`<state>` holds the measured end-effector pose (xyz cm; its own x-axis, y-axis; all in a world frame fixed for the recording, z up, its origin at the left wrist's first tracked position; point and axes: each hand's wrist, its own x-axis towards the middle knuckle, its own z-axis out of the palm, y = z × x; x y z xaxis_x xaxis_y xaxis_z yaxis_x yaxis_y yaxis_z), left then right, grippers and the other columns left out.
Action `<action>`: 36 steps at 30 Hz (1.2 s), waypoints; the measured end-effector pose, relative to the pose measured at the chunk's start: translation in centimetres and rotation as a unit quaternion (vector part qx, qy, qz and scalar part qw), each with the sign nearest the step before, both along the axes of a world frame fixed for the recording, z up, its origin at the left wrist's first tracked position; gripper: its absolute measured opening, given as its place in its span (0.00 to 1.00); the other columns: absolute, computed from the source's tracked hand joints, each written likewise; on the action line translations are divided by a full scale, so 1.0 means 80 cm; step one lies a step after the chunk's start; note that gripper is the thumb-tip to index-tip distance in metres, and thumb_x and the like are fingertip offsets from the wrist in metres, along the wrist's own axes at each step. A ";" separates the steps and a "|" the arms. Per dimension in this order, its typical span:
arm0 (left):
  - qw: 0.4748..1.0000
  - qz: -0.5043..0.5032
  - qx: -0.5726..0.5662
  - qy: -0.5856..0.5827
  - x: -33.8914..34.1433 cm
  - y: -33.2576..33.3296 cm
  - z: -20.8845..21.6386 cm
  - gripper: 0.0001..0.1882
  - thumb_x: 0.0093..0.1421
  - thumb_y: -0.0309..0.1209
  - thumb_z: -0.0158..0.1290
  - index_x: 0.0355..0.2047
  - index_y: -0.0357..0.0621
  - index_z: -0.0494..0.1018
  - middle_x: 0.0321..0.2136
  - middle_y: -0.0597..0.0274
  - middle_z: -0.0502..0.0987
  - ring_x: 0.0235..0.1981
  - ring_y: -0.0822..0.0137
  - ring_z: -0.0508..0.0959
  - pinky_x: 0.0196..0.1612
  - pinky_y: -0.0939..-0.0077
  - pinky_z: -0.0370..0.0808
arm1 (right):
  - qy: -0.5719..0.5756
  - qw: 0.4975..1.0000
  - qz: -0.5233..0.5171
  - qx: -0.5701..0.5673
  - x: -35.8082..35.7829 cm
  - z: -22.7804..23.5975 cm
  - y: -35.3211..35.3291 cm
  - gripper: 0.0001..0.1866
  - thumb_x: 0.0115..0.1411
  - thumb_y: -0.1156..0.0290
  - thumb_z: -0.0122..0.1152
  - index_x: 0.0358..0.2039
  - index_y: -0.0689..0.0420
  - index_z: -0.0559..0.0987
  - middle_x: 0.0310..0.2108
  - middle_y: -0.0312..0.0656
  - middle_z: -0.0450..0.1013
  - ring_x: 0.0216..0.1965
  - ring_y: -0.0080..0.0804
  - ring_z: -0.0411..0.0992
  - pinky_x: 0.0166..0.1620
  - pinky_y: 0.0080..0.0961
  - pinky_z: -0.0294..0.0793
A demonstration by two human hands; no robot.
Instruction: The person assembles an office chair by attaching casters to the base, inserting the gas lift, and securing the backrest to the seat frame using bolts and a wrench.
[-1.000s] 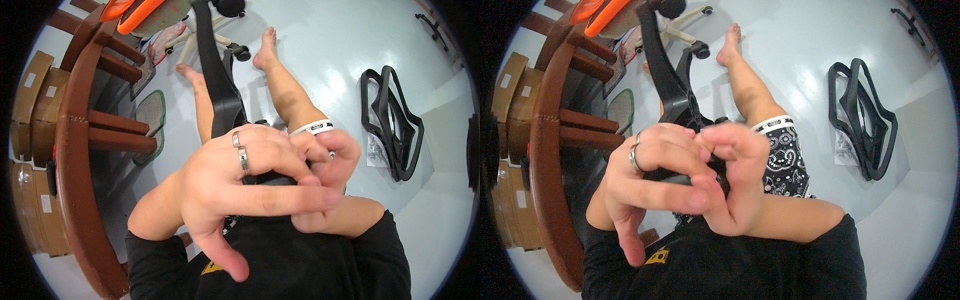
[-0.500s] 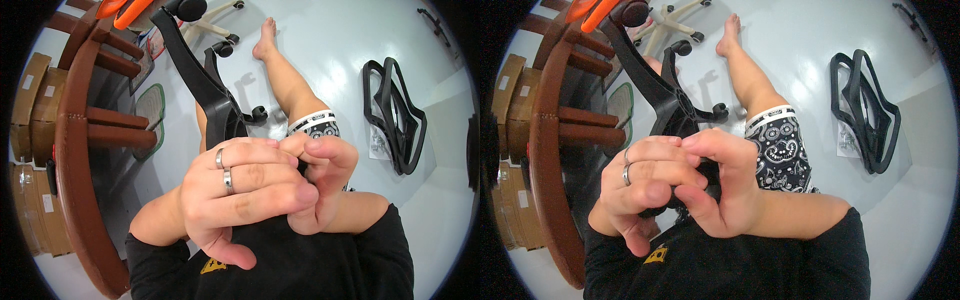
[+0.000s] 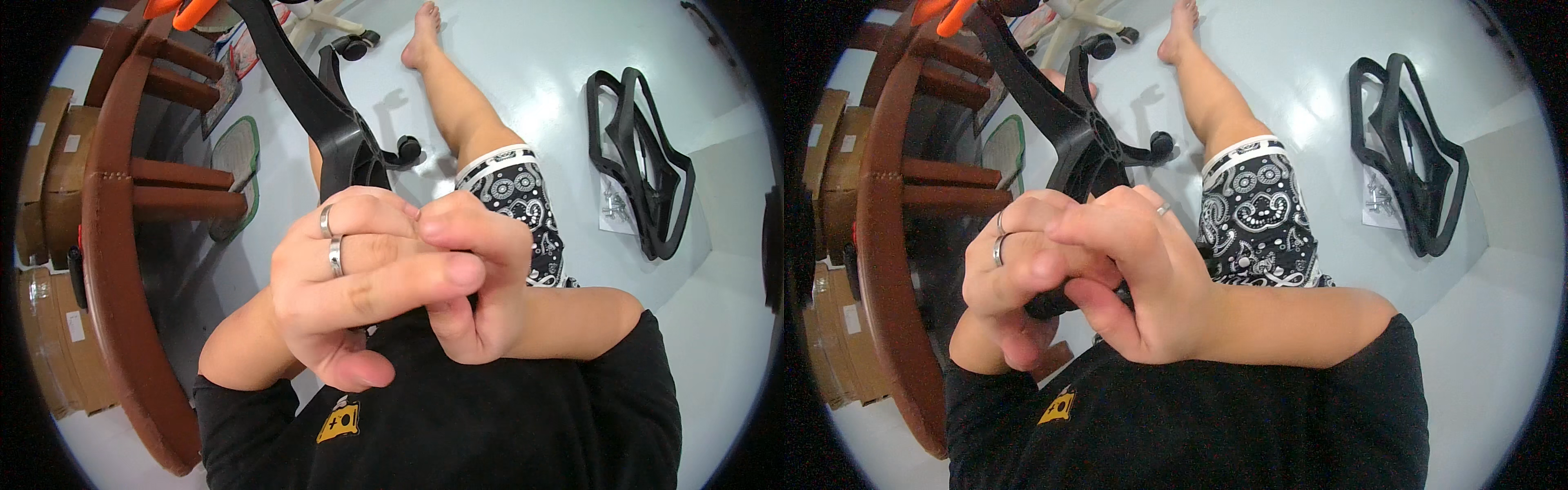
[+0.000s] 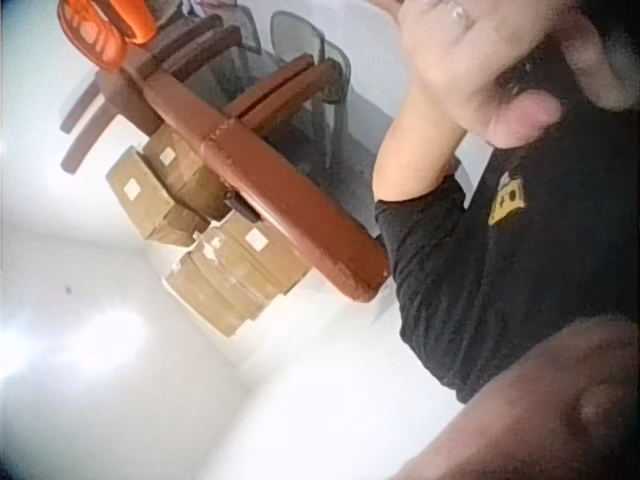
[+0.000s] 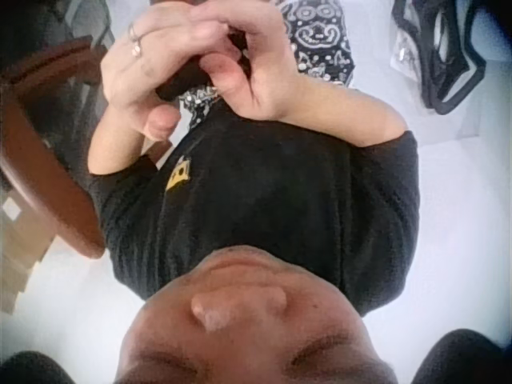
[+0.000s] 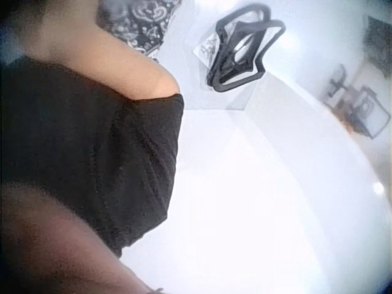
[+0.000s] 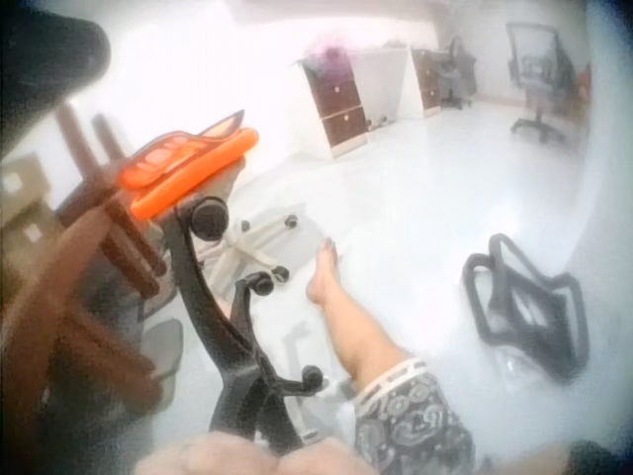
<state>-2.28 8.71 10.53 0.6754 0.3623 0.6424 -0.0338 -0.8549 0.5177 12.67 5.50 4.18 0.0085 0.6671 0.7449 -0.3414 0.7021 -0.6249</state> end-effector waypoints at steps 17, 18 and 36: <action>0.954 0.199 -0.185 -0.127 -0.022 0.016 -0.013 0.61 0.52 0.78 0.21 0.45 0.22 0.71 0.27 0.49 0.77 0.30 0.60 0.77 0.44 0.66 0.70 | -0.554 0.767 0.202 -0.252 0.009 -0.191 0.021 0.36 0.58 0.55 0.60 0.61 0.57 0.58 0.53 0.59 0.65 0.55 0.53 0.65 0.59 0.40 0.62; 0.952 0.141 -0.191 -0.192 -0.026 0.022 -0.015 0.61 0.52 0.78 0.24 0.42 0.21 0.72 0.28 0.51 0.77 0.31 0.63 0.76 0.42 0.69 0.70 | -0.538 0.772 0.202 -0.272 -0.003 -0.196 0.024 0.36 0.57 0.56 0.61 0.61 0.57 0.59 0.52 0.58 0.67 0.54 0.53 0.66 0.58 0.39 0.63; 0.973 0.123 0.128 0.151 0.225 0.292 -0.108 0.10 0.48 0.36 0.58 0.21 0.44 0.71 0.15 0.56 0.74 0.18 0.53 0.76 0.23 0.65 0.71 | -0.486 0.795 0.005 -0.364 0.050 -0.154 0.117 0.30 0.59 0.54 0.56 0.55 0.63 0.68 0.53 0.57 0.67 0.53 0.52 0.67 0.55 0.41 0.67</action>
